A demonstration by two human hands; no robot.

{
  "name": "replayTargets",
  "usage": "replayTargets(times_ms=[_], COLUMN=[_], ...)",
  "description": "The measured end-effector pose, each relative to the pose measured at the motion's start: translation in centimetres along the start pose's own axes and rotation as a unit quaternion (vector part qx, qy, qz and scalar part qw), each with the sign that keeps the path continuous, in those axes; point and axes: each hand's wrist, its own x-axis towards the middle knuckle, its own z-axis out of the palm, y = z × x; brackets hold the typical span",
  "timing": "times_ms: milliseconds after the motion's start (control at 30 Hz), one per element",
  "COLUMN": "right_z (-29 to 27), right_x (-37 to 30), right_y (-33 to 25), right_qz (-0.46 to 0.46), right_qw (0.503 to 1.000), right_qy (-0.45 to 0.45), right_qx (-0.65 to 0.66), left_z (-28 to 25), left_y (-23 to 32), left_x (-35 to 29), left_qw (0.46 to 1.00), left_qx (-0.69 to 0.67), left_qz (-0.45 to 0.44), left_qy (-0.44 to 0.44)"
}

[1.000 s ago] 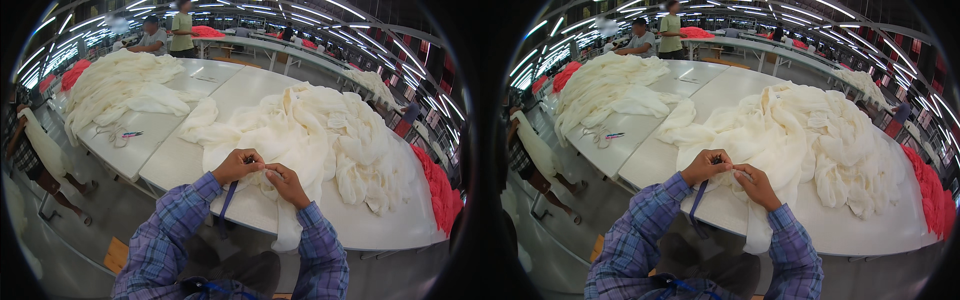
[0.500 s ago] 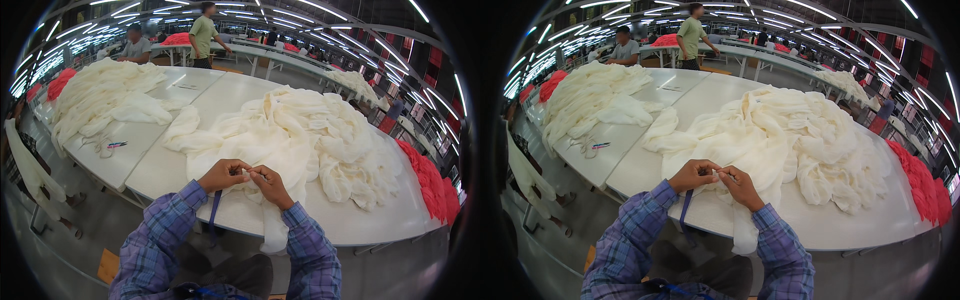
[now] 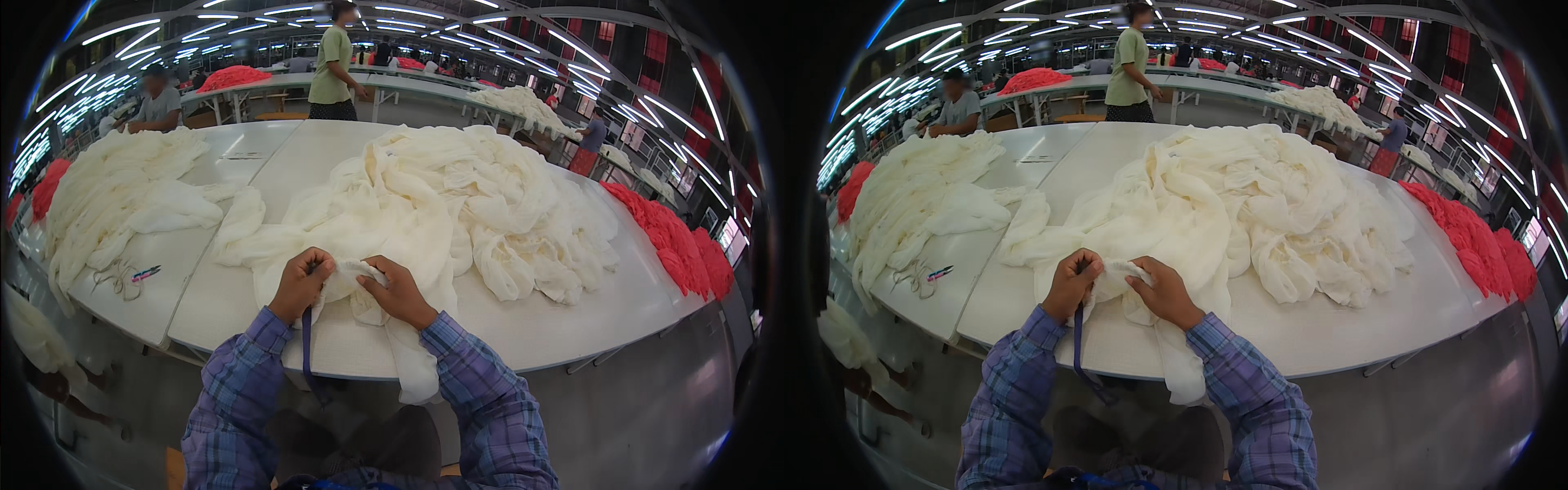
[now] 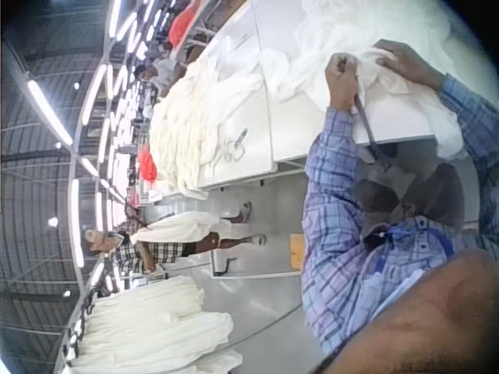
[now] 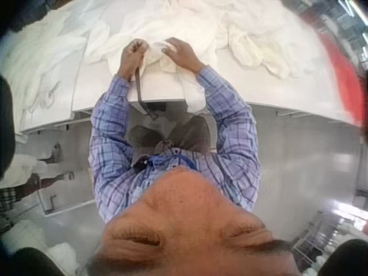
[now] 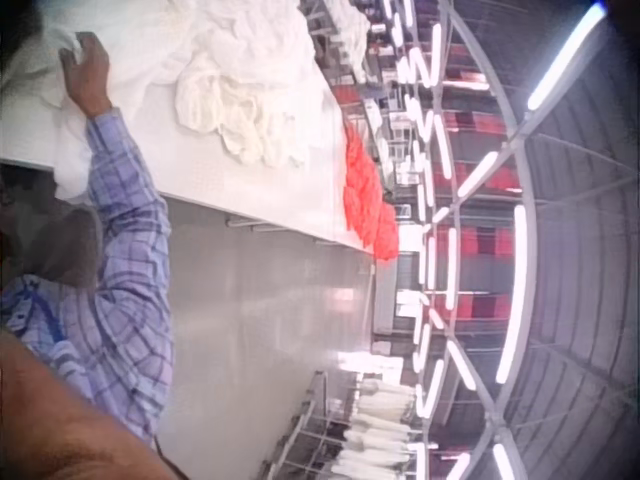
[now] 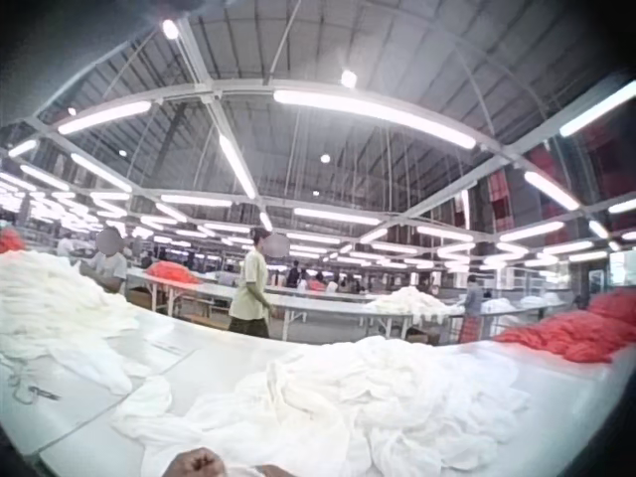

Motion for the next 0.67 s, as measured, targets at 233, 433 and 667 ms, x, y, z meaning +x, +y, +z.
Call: replayTargets(times_ms=[233, 433, 667], right_z=[0.0, 0.1, -1.2], right_x=[0.3, 0.3, -0.1], right_y=[1.0, 0.4, 0.7], right_qz=[-0.026, 0.007, -0.007], right_qw=[0.996, 0.999, 0.998], right_qy=[0.070, 0.029, 0.002], right_qx=[-0.043, -0.021, 0.055], left_z=[-0.4, 0.0, -0.6], left_y=[-0.7, -0.5, -2.7], left_x=[0.6, -0.3, 0.7], left_qw=[0.997, 0.987, 0.968], left_qx=[-0.043, 0.118, 0.229], left_qz=[0.033, 0.043, 0.011], left_qy=[0.059, -0.097, -0.104])
